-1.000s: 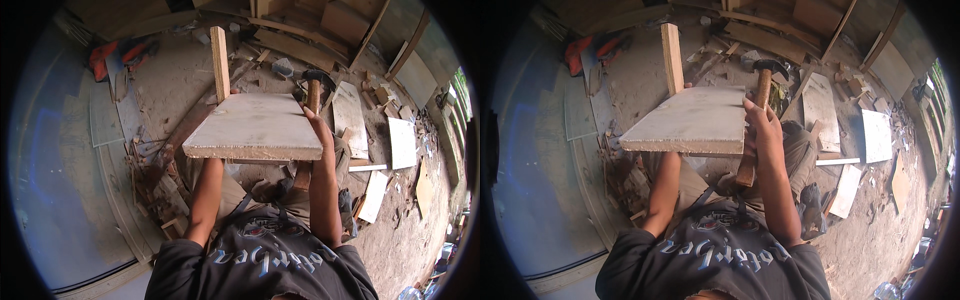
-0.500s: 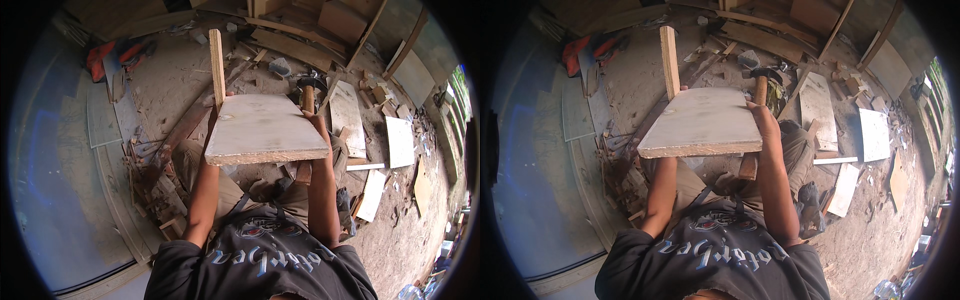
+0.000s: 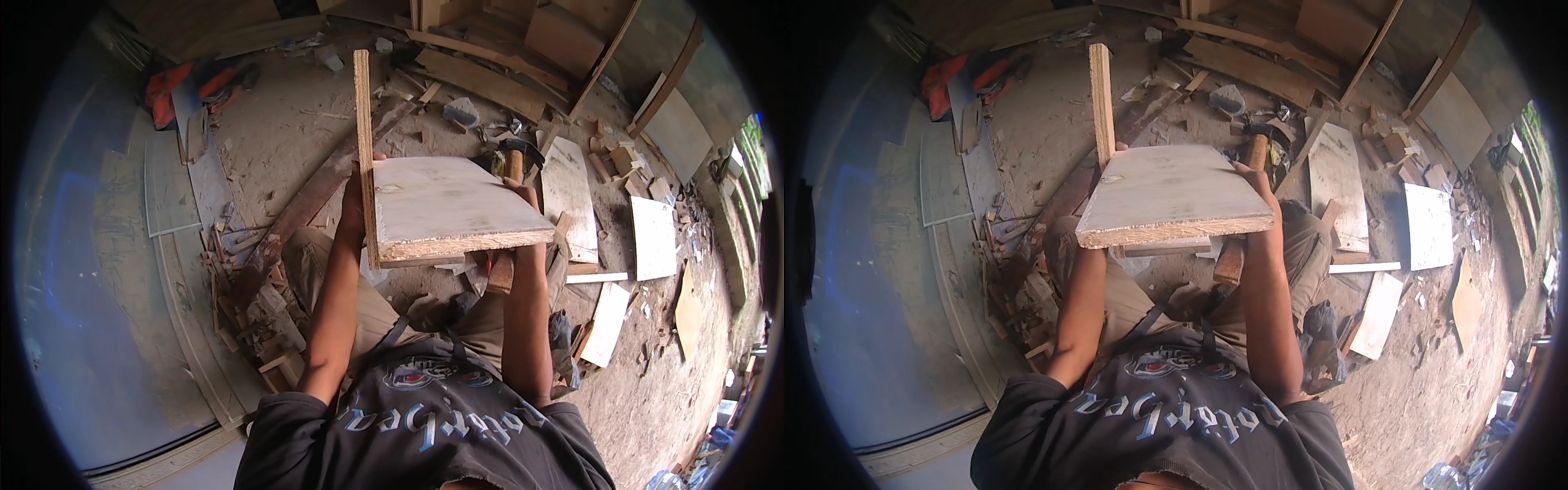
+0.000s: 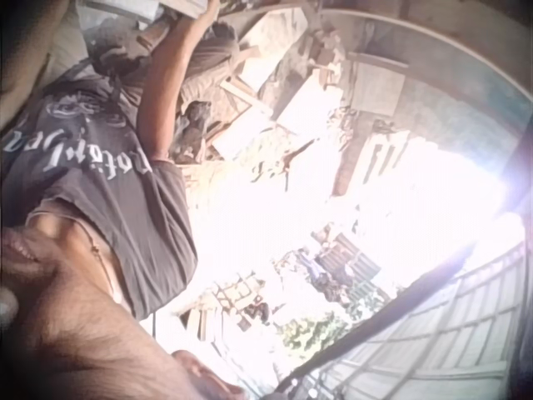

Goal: The person sits on the floor and assembles a small wooden structure by hammering nails into a wooden frame and attaching white panels. The person repeatedly positions the panels and hammers nails to secure them.

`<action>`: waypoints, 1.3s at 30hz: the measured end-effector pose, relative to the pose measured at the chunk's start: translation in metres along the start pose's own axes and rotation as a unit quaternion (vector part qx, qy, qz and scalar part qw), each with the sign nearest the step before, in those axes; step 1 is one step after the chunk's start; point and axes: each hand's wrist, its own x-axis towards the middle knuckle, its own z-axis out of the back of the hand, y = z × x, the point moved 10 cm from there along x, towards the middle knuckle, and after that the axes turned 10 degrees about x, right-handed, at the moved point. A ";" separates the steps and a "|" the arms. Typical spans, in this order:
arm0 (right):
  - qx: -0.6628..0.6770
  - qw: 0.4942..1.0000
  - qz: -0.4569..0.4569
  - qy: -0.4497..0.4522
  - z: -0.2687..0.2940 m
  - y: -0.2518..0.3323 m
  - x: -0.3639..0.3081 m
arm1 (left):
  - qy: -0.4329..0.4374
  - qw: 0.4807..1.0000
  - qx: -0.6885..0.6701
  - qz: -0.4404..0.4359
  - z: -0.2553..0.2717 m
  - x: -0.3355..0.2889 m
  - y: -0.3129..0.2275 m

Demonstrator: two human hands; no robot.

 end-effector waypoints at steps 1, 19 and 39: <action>-0.010 1.000 0.002 0.000 0.001 0.001 0.000 | 0.016 1.000 0.011 -0.004 -0.002 0.001 -0.001; -0.034 0.998 -0.050 0.005 0.039 -0.040 0.017 | -0.044 0.991 0.100 0.080 0.006 -0.007 -0.012; -0.029 0.936 -0.213 -0.278 0.244 -0.210 -0.007 | -0.065 0.796 0.597 0.078 0.049 0.058 0.059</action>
